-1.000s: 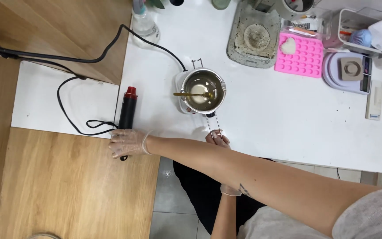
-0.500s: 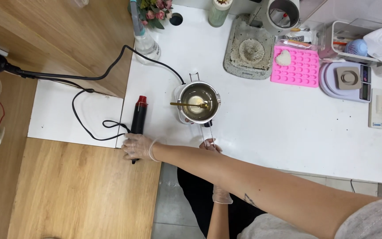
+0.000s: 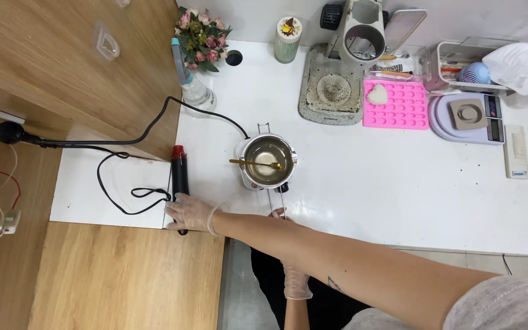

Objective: Melting and stirring wax in a pot using a heat gun and hot plate, then inspecting silicone molds.

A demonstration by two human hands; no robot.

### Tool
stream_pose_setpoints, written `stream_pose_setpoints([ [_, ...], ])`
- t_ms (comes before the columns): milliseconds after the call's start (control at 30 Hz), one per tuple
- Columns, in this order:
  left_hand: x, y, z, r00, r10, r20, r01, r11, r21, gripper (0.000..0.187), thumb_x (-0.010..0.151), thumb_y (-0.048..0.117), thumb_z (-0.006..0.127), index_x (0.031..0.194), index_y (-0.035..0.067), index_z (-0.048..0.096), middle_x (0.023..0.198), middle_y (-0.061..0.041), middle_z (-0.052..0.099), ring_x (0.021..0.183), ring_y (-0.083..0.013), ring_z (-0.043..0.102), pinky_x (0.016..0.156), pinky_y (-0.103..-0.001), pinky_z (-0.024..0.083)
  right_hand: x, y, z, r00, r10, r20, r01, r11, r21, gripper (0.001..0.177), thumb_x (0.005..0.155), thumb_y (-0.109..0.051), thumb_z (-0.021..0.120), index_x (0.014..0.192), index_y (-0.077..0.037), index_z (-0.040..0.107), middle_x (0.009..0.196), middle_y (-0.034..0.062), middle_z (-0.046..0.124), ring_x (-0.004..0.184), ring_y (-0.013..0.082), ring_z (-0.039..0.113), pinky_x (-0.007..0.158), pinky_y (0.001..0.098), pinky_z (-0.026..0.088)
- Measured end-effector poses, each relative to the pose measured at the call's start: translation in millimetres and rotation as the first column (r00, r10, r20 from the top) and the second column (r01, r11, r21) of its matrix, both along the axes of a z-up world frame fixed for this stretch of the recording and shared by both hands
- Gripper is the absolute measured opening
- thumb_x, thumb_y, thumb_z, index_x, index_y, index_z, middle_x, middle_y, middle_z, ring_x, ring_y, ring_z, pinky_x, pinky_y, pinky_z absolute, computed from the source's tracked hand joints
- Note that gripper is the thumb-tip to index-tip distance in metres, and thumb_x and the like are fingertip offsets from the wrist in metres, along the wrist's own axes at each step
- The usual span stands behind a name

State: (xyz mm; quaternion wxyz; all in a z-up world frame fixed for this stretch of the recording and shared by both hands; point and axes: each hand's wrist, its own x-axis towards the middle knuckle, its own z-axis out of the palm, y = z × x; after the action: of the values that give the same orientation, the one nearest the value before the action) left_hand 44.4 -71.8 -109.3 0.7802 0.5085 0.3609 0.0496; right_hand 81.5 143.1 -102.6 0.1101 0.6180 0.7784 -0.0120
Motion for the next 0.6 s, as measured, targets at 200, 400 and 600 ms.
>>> stream_pose_setpoints([
  [200, 7, 7, 11, 1.0, 0.005, 0.008, -0.005, 0.997, 0.073, 0.044, 0.109, 0.033, 0.052, 0.13, -0.004, 0.058, 0.11, -0.015, 0.068, 0.089, -0.0202, 0.061, 0.082, -0.033, 0.054, 2, -43, 84, 0.951, -0.12, -0.284, 0.153, 0.984, 0.096, 0.061, 0.092, -0.017, 0.061, 0.147, -0.031, 0.041, 0.139, 0.003, 0.053, 0.134, 0.0191, 0.047, 0.116, 0.0412, 0.036],
  [400, -5, 11, 24, 0.994, 0.104, 0.02, -0.106, 0.983, 0.153, 0.044, 0.111, 0.032, 0.052, 0.129, -0.007, 0.061, 0.108, -0.018, 0.069, 0.085, -0.0216, 0.062, 0.079, -0.033, 0.054, 72, -166, 192, 0.594, -0.074, -0.801, 0.475, 0.836, 0.275, 0.043, 0.1, -0.021, 0.066, 0.142, -0.014, 0.058, 0.087, 0.0031, 0.071, 0.079, 0.0163, 0.066, 0.08, 0.0347, 0.056],
  [600, 10, 42, 82, 0.985, 0.171, -0.032, -0.173, 0.984, -0.048, 0.043, 0.099, 0.031, 0.056, 0.133, 0.005, 0.057, 0.095, -0.005, 0.073, 0.069, -0.0112, 0.063, 0.067, -0.026, 0.051, 165, -169, 212, 0.644, -0.421, -0.638, 0.671, 0.711, 0.208, 0.038, 0.091, -0.034, 0.074, 0.12, -0.01, 0.069, 0.089, 0.0115, 0.069, 0.078, 0.0241, 0.068, 0.074, 0.0383, 0.056],
])
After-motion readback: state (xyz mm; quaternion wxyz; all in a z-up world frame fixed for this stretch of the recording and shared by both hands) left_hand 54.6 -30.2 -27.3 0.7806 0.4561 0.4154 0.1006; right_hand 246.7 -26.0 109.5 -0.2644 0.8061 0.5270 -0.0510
